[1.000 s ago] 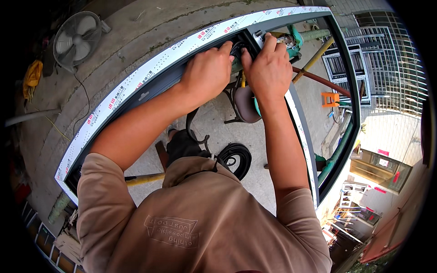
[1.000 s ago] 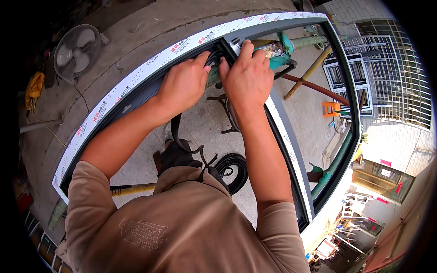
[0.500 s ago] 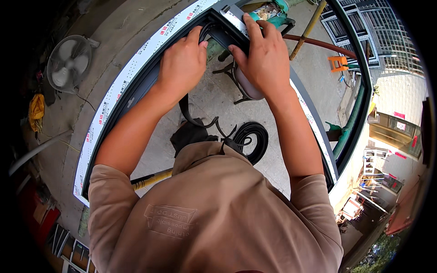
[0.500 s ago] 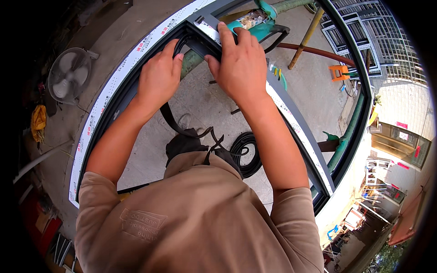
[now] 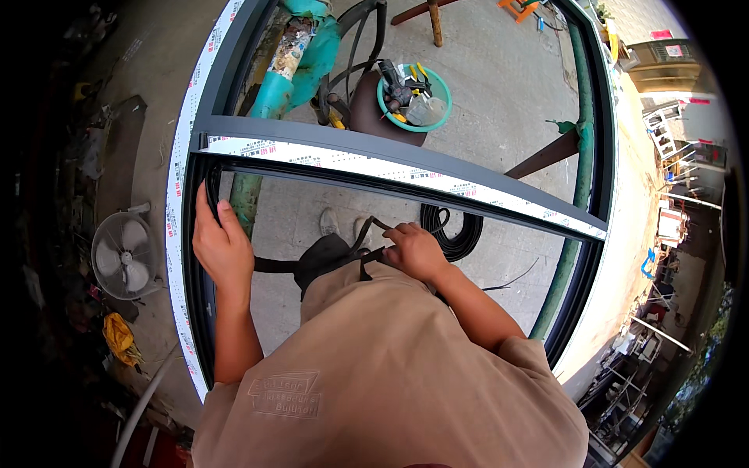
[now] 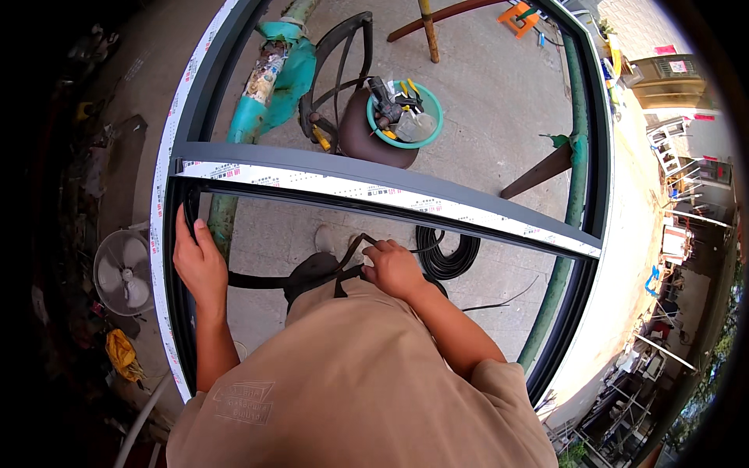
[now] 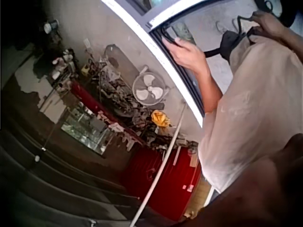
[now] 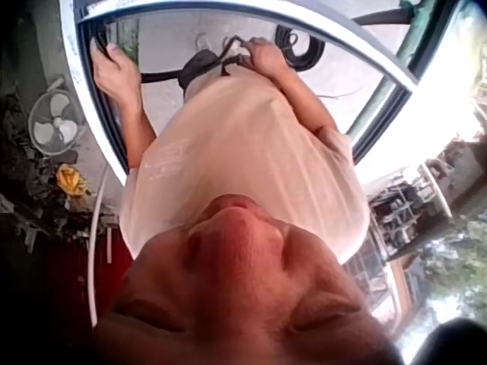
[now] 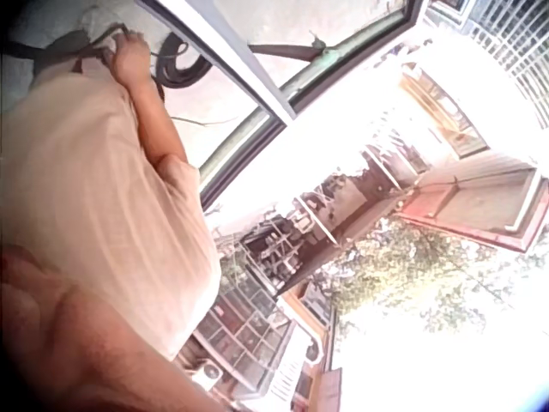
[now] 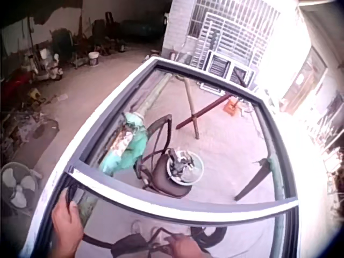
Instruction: The person uses shears to cut a rubber gasket strip and then presses the rubber strip into the frame of a glass door by hand.
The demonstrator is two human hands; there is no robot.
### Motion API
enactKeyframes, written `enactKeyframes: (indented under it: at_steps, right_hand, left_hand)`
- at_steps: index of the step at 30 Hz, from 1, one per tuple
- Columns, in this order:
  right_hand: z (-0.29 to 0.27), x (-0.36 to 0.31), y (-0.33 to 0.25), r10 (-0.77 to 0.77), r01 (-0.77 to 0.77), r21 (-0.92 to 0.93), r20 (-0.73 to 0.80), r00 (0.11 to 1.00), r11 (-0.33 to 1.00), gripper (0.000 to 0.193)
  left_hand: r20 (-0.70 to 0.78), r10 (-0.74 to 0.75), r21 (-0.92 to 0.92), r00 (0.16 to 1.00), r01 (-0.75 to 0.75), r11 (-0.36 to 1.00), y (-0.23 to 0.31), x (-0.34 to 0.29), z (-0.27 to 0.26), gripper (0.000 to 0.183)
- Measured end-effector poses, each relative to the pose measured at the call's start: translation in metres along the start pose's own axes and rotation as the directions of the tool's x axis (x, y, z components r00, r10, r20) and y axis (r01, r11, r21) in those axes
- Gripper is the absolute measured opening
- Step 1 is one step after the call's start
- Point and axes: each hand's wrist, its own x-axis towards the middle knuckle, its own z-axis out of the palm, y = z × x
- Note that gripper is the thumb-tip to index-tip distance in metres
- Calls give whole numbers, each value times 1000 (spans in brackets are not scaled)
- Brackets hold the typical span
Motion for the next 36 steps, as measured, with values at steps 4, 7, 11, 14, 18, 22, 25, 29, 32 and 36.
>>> enactKeyframes:
  at_steps: [4, 7, 11, 14, 18, 22, 25, 29, 32, 36]
  right_hand:
    - [41, -31, 72, 420, -435, 166, 121, 899, 885, 44]
    - [112, -87, 139, 697, -694, 304, 121, 707, 652, 44]
    - [153, -159, 167, 848, -876, 232, 239, 473, 423, 51]
    - [174, -180, 167, 874, -922, 232, 313, 373, 310, 51]
    - [193, -168, 164, 827, -859, 304, 271, 492, 411, 50]
    - [193, -120, 171, 778, -790, 415, 250, 577, 452, 48]
    - [174, -85, 188, 748, -731, 494, 216, 628, 471, 48]
    - [184, -65, 234, 705, -604, 578, 68, 706, 549, 50]
    - [208, -68, 273, 670, -580, 528, 26, 742, 621, 46]
    - [190, -83, 283, 593, -557, 353, 7, 805, 752, 54]
  left_hand:
    - [79, -97, 26, 992, 95, 995, 0, -1, -5, 52]
    - [99, -89, 40, 991, 85, 996, -7, -2, -3, 53]
    - [154, -220, 45, 963, 216, 975, 3, -2, -8, 53]
    - [58, -99, -8, 993, 100, 995, -8, -2, 0, 55]
    - [76, -234, -65, 969, 239, 969, -2, -2, 0, 56]
    - [40, -102, -40, 994, 104, 994, -37, 4, 2, 58]
    - [45, -246, -82, 968, 249, 965, -6, 4, 1, 57]
    - [-16, -261, -91, 965, 258, 962, -8, 4, 5, 63]
    - [-63, -195, -84, 979, 189, 978, -15, 6, 10, 65]
    - [-86, -149, -9, 985, 149, 989, -29, 1, 5, 67]
